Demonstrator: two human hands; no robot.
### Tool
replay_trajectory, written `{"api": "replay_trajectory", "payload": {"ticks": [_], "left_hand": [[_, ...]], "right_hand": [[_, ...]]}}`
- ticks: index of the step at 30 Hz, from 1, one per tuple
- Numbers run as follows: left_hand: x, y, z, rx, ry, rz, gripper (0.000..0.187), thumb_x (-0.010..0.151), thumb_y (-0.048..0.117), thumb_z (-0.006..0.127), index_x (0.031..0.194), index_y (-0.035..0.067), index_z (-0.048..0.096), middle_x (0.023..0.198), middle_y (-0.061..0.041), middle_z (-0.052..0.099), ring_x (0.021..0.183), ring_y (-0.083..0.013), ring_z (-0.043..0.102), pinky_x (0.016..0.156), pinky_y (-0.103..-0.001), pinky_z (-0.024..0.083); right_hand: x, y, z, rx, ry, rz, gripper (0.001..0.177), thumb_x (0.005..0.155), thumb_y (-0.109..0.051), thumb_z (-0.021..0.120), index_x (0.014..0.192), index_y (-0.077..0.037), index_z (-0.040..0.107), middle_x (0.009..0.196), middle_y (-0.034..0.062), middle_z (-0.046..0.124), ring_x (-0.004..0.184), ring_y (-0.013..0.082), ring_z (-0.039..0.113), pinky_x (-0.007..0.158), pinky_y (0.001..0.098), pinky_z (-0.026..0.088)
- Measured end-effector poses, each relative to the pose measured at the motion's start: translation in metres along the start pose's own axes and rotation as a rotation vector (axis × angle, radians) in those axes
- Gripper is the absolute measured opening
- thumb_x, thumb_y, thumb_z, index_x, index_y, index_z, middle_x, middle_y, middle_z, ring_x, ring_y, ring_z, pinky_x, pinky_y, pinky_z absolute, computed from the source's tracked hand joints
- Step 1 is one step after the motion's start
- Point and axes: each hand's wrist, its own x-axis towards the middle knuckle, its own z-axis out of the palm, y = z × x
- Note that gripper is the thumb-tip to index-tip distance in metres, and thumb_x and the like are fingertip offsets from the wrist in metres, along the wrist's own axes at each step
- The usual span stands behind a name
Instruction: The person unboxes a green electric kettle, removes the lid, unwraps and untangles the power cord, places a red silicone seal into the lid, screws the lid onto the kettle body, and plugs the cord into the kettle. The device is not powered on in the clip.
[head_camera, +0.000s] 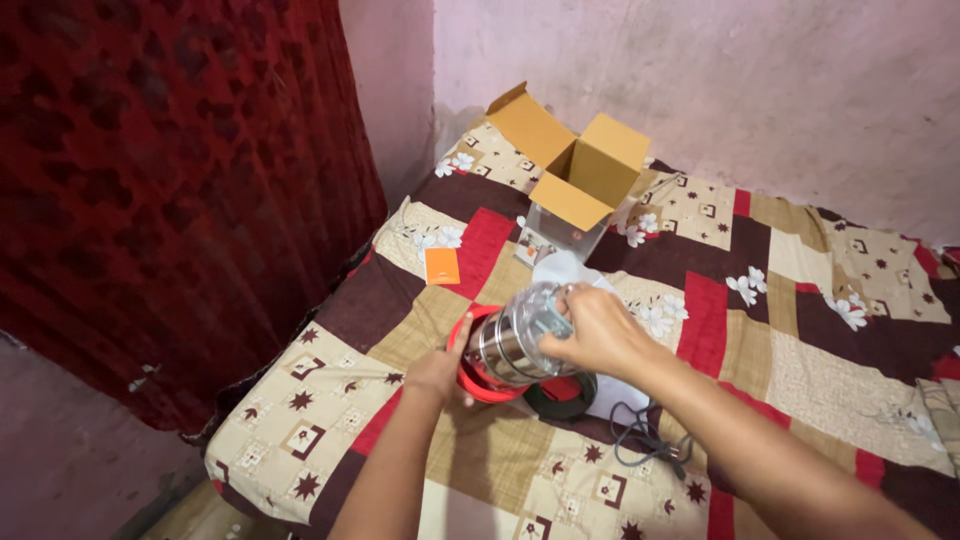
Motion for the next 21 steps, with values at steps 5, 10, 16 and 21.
{"api": "replay_trajectory", "payload": {"ticks": [5,10,16,21], "left_hand": [[-0.002,0.000,-0.015,-0.145,-0.043,0.010,0.162,0.054,0.052,0.099,0.161,0.035,-0.021,0.149,-0.025,0.045,0.128,-0.0388,0.057,0.107,-0.046,0.049],[0.016,0.000,-0.033,-0.229,0.063,0.123,0.160,0.049,0.053,0.112,0.157,0.022,-0.002,0.167,-0.023,0.003,0.149,-0.0423,0.025,0.116,-0.045,0.035],[0.029,0.008,-0.029,-0.139,0.039,0.090,0.146,0.057,0.039,0.099,0.165,0.022,0.002,0.169,-0.010,0.020,0.141,-0.0320,0.048,0.111,-0.042,0.045],[0.031,0.001,-0.031,-0.099,0.046,0.078,0.137,0.058,0.027,0.099,0.162,0.022,0.011,0.165,-0.007,0.032,0.137,-0.0308,0.052,0.107,-0.042,0.049]], "right_hand": [[0.004,0.012,0.022,0.065,0.065,-0.019,0.045,0.065,-0.033,0.079,0.078,0.008,0.064,0.083,0.0295,0.066,0.076,0.0427,0.067,0.074,0.0465,0.056],[0.015,0.009,0.029,0.052,0.111,-0.089,0.044,0.065,-0.032,0.077,0.076,0.009,0.064,0.083,0.0301,0.065,0.078,0.0438,0.066,0.075,0.0479,0.055],[0.026,-0.001,0.040,0.007,0.104,-0.100,0.043,0.065,-0.030,0.076,0.072,0.011,0.066,0.085,0.0320,0.065,0.079,0.0444,0.066,0.076,0.0484,0.056],[0.035,-0.001,0.057,0.023,0.085,-0.047,0.044,0.064,-0.029,0.077,0.073,0.013,0.066,0.088,0.0331,0.065,0.080,0.0455,0.067,0.075,0.0478,0.057]]}}
